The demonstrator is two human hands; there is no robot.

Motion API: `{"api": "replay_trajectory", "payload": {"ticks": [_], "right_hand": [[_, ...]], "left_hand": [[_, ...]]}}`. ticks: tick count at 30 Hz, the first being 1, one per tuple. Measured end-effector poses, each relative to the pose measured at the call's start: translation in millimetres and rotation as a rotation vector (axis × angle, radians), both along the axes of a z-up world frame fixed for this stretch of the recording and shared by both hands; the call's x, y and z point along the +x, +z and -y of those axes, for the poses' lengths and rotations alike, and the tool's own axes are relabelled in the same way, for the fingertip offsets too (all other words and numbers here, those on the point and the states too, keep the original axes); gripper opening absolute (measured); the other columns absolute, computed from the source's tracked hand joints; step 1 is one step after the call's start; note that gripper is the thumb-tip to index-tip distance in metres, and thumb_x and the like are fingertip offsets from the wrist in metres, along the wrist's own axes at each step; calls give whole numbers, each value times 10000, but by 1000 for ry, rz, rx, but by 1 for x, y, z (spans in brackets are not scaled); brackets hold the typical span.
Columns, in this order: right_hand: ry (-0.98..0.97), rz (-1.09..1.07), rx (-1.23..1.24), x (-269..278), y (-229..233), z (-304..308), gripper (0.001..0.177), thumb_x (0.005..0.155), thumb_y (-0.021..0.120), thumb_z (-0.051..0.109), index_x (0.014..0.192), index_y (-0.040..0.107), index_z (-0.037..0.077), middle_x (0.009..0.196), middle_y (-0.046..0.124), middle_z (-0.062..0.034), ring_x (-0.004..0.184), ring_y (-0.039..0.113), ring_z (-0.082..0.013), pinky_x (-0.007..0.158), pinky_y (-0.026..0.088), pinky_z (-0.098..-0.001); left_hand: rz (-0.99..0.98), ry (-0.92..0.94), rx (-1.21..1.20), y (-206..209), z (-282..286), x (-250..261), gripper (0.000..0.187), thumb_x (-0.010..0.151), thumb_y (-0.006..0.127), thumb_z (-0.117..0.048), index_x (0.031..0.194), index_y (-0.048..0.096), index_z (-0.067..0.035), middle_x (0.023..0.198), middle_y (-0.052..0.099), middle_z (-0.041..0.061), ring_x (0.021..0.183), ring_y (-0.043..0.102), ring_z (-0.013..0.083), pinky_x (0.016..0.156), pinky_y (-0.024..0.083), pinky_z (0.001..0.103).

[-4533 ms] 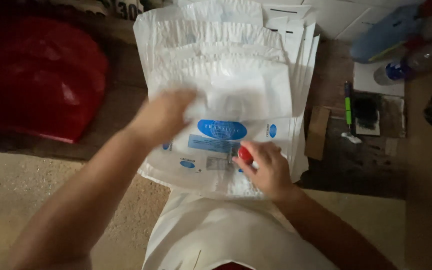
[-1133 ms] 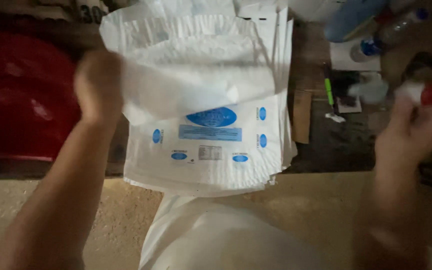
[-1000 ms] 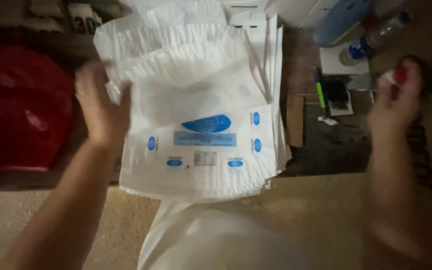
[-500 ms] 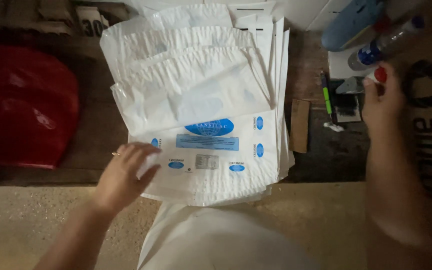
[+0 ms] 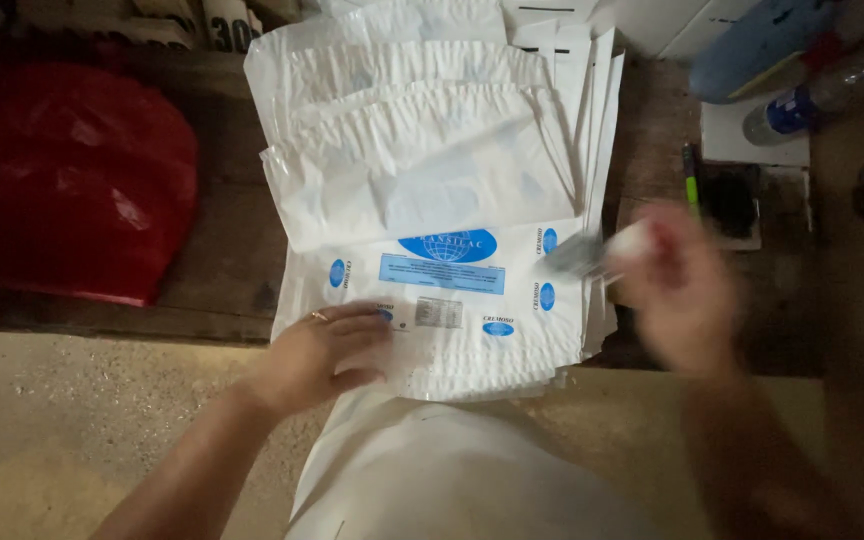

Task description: Labeling a stack of plastic cheese bags using a handheld labeling gun

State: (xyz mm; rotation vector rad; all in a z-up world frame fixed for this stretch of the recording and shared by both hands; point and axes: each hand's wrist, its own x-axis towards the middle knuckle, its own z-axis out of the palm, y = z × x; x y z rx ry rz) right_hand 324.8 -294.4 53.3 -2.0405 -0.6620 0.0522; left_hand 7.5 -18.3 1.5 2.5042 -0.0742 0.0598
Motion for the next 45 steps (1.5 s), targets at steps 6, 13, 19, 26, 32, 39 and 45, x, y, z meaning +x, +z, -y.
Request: {"api": "replay_trajectory", "payload": {"ticks": [6, 13, 19, 26, 32, 39, 45], "right_hand": [[343, 386, -15, -72, -52, -43, 539, 769, 926, 303, 1251, 737, 153, 943, 715, -54, 844, 718, -227, 788, 590, -314], [353, 256, 95, -68, -49, -48, 509, 776, 913, 171, 1248, 729, 124, 1029, 720, -103, 895, 738, -227, 785, 612, -304], [146, 43, 311, -39, 15, 0, 489, 866, 815, -75, 1320, 632, -56, 1108, 645, -200, 962, 665, -242, 863, 595, -363], [146, 44, 334, -53, 4, 44, 495, 892, 723, -26, 1352, 559, -104, 1077, 596, -249, 902, 633, -307, 844, 542, -405], [414, 384, 209, -92, -17, -22, 546, 698, 943, 61, 1192, 732, -33, 999, 737, -153, 848, 737, -288, 787, 601, -351], [297, 714, -56, -93, -67, -49, 472, 841, 842, 376, 1248, 730, 166, 1008, 680, -33, 853, 696, -180, 756, 573, -314], [266, -120, 242, -47, -57, -35, 499, 803, 895, 55, 1256, 687, 68, 1115, 727, -70, 984, 644, -95, 916, 550, -309]], "left_hand": [[-42, 66, 174, 3, -21, 8, 471, 816, 800, -343, 1263, 714, -220, 1278, 714, 38, 1314, 586, 352, 1048, 513, 491], [-106, 57, 82, -16, -33, 12, 416, 793, 832, -368, 1182, 753, -243, 1269, 735, -8, 1302, 605, 339, 999, 537, 484], [-67, 94, 95, -13, -42, 16, 160, 893, 743, -300, 1033, 796, -241, 1142, 787, -24, 1150, 704, 294, 883, 599, 441], [-243, 390, -36, 16, -51, 38, 207, 943, 647, -336, 1070, 747, -207, 1091, 779, 82, 1014, 713, 414, 814, 553, 601], [51, 718, 242, -43, -130, 86, 193, 1059, 594, -345, 1242, 648, -317, 1010, 742, 105, 923, 733, 379, 807, 569, 546], [321, 204, -10, -13, -37, 54, 305, 925, 631, -151, 1212, 722, -102, 1112, 726, 193, 1083, 680, 456, 951, 509, 532], [-56, -89, -17, 6, -25, 2, 444, 816, 792, -221, 1229, 704, -81, 1312, 687, 148, 1269, 584, 457, 996, 503, 566]]}}
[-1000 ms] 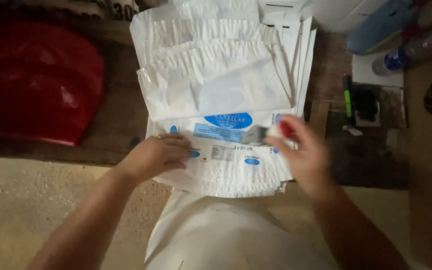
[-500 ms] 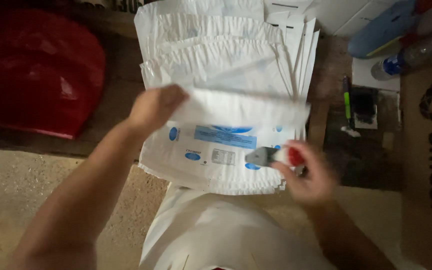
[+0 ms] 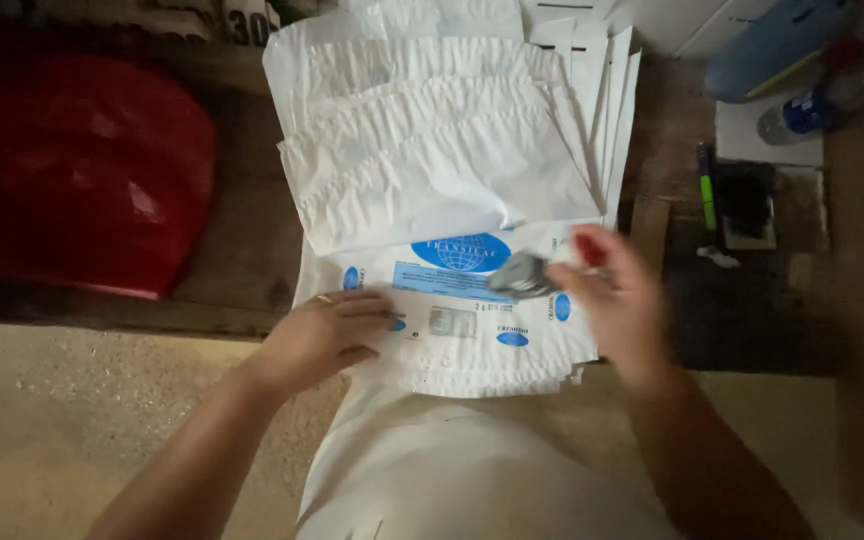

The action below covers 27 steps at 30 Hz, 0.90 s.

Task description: Labeling a stack of plastic cheese bags using a handheld labeling gun

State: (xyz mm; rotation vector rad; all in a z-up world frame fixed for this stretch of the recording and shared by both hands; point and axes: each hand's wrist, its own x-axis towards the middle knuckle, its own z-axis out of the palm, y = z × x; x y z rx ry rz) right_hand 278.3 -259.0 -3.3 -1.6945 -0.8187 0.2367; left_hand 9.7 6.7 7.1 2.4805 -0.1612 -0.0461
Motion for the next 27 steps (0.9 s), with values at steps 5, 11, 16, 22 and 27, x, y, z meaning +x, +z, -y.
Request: {"api": "replay_trajectory", "payload": {"ticks": [5, 11, 16, 22, 27], "right_hand": [[-241, -173, 71, 9, 55, 35, 421, 884, 701, 36, 1295, 620, 76, 1150, 691, -115, 1013, 664, -174, 891, 533, -258], [-413, -23, 35, -24, 59, 58, 505, 826, 457, -55, 1317, 551, 17, 1059, 677, -193, 932, 699, -258, 880, 545, -287], [-104, 287, -242, -35, 46, 31, 511, 800, 846, 156, 1255, 650, 29, 1130, 701, -119, 962, 668, -222, 859, 538, -307], [18, 790, -191, -31, -3, -11, 506, 865, 913, 282, 1248, 655, 77, 1048, 716, -74, 905, 642, -243, 795, 542, -357], [16, 764, -325, -17, -6, -23, 452, 908, 837, 357, 1242, 659, 110, 1008, 714, -51, 873, 612, -278, 719, 511, -403]], "left_hand": [[70, 214, -109, -5, -4, -11, 230, 965, 670, -179, 1159, 781, -124, 1210, 767, 77, 1120, 727, 259, 972, 553, 411], [13, 400, -13, 15, -21, 23, 155, 1025, 628, -241, 960, 689, -114, 807, 738, 59, 628, 676, 241, 552, 514, 409], [101, 688, 226, 14, -83, 93, 231, 1077, 512, -333, 1075, 658, -154, 945, 718, 117, 791, 660, 372, 649, 465, 522], [384, 449, 314, 16, -43, 117, 369, 945, 673, -87, 1311, 632, -79, 1288, 674, 158, 1132, 636, 366, 953, 463, 490], [-98, -63, 226, -7, -6, 77, 357, 818, 790, -318, 1127, 690, -172, 1181, 676, 48, 991, 646, 346, 798, 507, 506]]}}
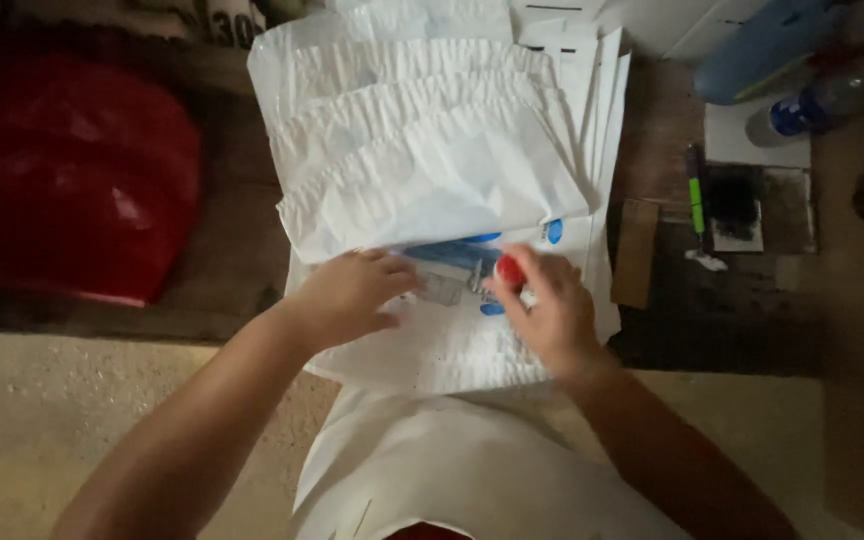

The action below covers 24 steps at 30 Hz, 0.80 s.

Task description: Labeling a stack of plastic cheese bags using a handheld labeling gun

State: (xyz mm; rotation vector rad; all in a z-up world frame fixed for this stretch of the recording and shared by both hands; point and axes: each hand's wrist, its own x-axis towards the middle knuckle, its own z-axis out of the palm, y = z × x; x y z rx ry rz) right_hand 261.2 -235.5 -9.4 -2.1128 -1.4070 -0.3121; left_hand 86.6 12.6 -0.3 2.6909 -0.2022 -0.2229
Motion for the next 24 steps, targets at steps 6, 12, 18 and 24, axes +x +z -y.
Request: {"api": "replay_trajectory", "payload": {"ticks": [6, 12, 18, 24], "right_hand": [[-238, -906, 167, 76, 20, 29, 459, 884, 790, 193, 1319, 641, 174, 1185, 655, 23, 1131, 607, -112, 1030, 455, -251], [-340, -292, 472, 194, 34, 113, 445, 1148, 682, 86, 1544, 491, 17, 1293, 677, -235, 1118, 652, -305, 937, 549, -389], [-327, -226, 220, 254, 17, 138, 422, 1133, 590, 3, 1538, 472, 16, 1265, 642, -247, 1079, 631, -352, 948, 512, -436], [-541, -261, -110, 230, 25, 115, 407, 1099, 610, 112, 1496, 531, 71, 1269, 655, -195, 1063, 622, -379, 863, 466, -503]], "left_hand": [[36, 139, -142, -27, -23, -40, 609, 695, 866, -231, 1280, 702, -207, 1393, 637, -2, 1340, 541, 220, 1029, 459, 425], [181, 226, -97, -31, -19, -44, 225, 947, 666, -277, 1125, 787, -213, 1222, 754, -23, 1140, 669, 216, 919, 519, 394], [94, 384, -44, -14, -19, -25, 49, 891, 703, -206, 871, 725, -245, 949, 754, -75, 842, 694, 235, 672, 508, 409], [-89, 473, -242, 0, -24, -9, 135, 709, 767, -94, 726, 712, -216, 804, 712, -37, 837, 666, 183, 673, 504, 357]]}}
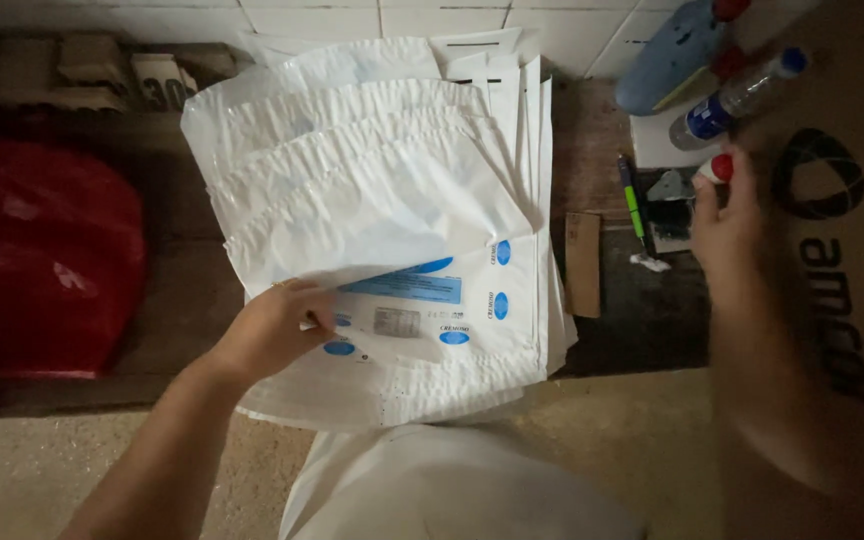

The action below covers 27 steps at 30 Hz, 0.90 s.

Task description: Labeling a stack of plastic cheese bags using a handheld labeling gun

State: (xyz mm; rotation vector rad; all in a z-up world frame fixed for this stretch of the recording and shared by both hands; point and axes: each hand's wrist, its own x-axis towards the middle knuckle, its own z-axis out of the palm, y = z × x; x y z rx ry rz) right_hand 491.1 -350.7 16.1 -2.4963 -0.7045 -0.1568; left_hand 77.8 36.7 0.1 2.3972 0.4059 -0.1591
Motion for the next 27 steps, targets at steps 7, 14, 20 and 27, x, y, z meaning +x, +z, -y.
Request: {"api": "replay_trajectory", "payload": {"ticks": [7, 14, 20, 27], "right_hand": [[105, 20, 189, 30, -32, 14, 412, 1097, 620, 58, 1498, 525, 53, 1289, 647, -229, 1071, 627, -372, 910, 489, -451], [100, 61, 454, 61, -34, 14, 465, 1064, 671, -137, 1472, 507, 16, 1338, 601, -201, 1172, 582, -320, 958, 492, -407], [14, -2, 480, -101, 53, -23, 431, 1116, 606, 88, 1521, 490, -3, 1367, 639, -227, 1088, 645, -292, 820, 543, -358], [519, -37, 468, -223, 19, -86, 549, 685, 973, 164, 1173, 763, 28, 934, 731, -68, 809, 720, -182, 725, 607, -264]], "left_hand": [[-104, -90, 57, 0, -4, 4, 250, 874, 706, -235, 1124, 712, -233, 921, 702, 28, 839, 654, 257, 703, 494, 418], [-123, -55, -102, 12, -3, 13, 51, 785, 805, -177, 791, 760, -198, 910, 708, -82, 923, 685, 134, 749, 507, 318], [-137, 64, -257, 6, -15, 27, 83, 839, 820, -252, 837, 804, -171, 871, 739, -18, 809, 691, 111, 762, 527, 271], [-52, 246, 371, 8, -16, 70, 190, 995, 640, -433, 1061, 751, -293, 836, 714, 14, 755, 737, 267, 671, 589, 423]]}}
